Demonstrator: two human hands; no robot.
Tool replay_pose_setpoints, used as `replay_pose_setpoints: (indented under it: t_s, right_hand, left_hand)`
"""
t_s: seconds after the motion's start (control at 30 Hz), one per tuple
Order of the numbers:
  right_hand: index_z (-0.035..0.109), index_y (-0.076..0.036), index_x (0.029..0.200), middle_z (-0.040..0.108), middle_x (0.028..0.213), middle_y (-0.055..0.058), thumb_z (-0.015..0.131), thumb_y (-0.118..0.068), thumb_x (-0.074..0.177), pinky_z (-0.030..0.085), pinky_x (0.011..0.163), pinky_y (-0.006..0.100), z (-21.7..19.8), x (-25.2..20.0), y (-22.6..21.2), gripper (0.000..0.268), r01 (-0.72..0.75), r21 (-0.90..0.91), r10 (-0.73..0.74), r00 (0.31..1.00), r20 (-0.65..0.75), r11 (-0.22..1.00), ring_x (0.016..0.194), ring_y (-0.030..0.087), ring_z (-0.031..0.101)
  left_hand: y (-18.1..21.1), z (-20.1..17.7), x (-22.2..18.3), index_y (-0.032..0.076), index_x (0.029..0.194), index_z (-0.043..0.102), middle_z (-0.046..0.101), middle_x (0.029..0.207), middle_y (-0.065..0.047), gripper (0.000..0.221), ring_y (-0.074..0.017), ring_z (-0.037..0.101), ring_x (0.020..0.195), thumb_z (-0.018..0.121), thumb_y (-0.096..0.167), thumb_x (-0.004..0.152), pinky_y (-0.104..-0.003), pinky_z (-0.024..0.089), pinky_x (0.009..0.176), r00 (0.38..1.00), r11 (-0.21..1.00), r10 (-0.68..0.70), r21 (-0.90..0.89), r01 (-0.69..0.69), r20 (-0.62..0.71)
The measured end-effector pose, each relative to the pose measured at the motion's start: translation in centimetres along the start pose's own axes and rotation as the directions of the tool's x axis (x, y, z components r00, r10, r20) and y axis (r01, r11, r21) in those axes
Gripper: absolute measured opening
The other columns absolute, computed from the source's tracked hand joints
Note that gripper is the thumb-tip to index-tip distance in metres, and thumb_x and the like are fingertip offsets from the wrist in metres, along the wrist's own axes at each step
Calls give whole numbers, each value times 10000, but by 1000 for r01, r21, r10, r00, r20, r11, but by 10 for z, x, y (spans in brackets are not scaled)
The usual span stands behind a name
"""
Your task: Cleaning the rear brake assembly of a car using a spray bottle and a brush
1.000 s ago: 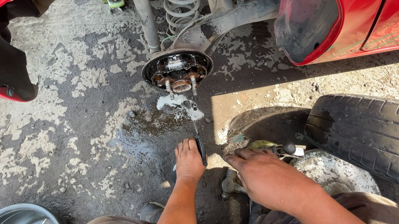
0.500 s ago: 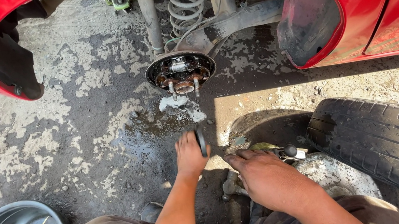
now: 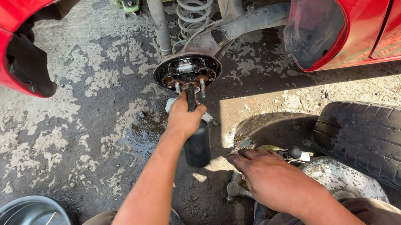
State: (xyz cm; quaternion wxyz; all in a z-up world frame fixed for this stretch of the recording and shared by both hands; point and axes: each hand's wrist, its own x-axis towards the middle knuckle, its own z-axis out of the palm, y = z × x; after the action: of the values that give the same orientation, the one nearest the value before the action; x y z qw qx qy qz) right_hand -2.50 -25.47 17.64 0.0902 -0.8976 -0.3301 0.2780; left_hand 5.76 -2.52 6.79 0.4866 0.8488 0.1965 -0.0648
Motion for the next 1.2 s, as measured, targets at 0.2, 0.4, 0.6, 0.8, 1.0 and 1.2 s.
replay_pose_setpoints:
  t_s: [0.2, 0.4, 0.6, 0.8, 1.0, 1.2]
  right_hand:
    - [538, -64, 1408, 606, 1368, 185, 584, -140, 898, 503, 957, 535, 3, 4, 3, 517, 20, 3, -20, 1000, 11, 1000, 1172, 397, 624]
    - [526, -36, 1417, 555, 1434, 221, 543, -86, 875, 480, 993, 555, 9, 12, 2, 545, 45, -7, -45, 999, 22, 999, 1254, 412, 580]
    - [528, -29, 1425, 529, 1460, 237, 560, -82, 874, 458, 1040, 566, 7, 21, -5, 554, 32, -23, -30, 998, 58, 999, 1322, 420, 536]
    - [536, -9, 1399, 521, 1462, 257, 573, -69, 865, 438, 1088, 588, 11, 27, -5, 539, 31, -47, -26, 994, 103, 998, 1392, 403, 484]
    - [567, -8, 1347, 575, 1396, 257, 589, -99, 851, 508, 994, 564, 19, 30, -1, 505, 52, -53, -48, 996, 71, 997, 1269, 422, 581]
    - [560, -14, 1367, 546, 1438, 249, 564, -94, 863, 479, 1048, 560, 18, 28, -2, 510, 24, -48, -20, 996, 87, 999, 1323, 413, 546]
  left_hand:
    - [-2, -28, -29, 69, 1042, 615, 636, 777, -50, 172, -171, 606, 595, 640, 175, 909, -330, 554, 599, 993, 998, -48, -36, 52, 104]
    - [-17, -58, -35, 45, 895, 680, 675, 758, -65, 232, -189, 636, 628, 730, 271, 914, -331, 552, 695, 995, 986, -93, -140, 88, -29]
    - [-31, -65, -8, -15, 1052, 678, 681, 839, -99, 377, -177, 610, 629, 712, 308, 861, -305, 554, 617, 974, 935, -212, -308, 177, -85]
    - [-36, -69, 1, -14, 1010, 676, 703, 866, -130, 260, -214, 634, 616, 695, 156, 815, -336, 598, 595, 964, 860, -267, -450, 241, 6]
    - [-32, -76, -5, -46, 1118, 620, 745, 921, -125, 312, -189, 650, 635, 652, 76, 833, -329, 622, 605, 961, 773, -273, -584, 248, 46]
    - [-41, -75, 1, -29, 1070, 672, 771, 955, -123, 235, -163, 663, 681, 624, 49, 855, -313, 620, 642, 967, 759, -249, -610, 228, 52]
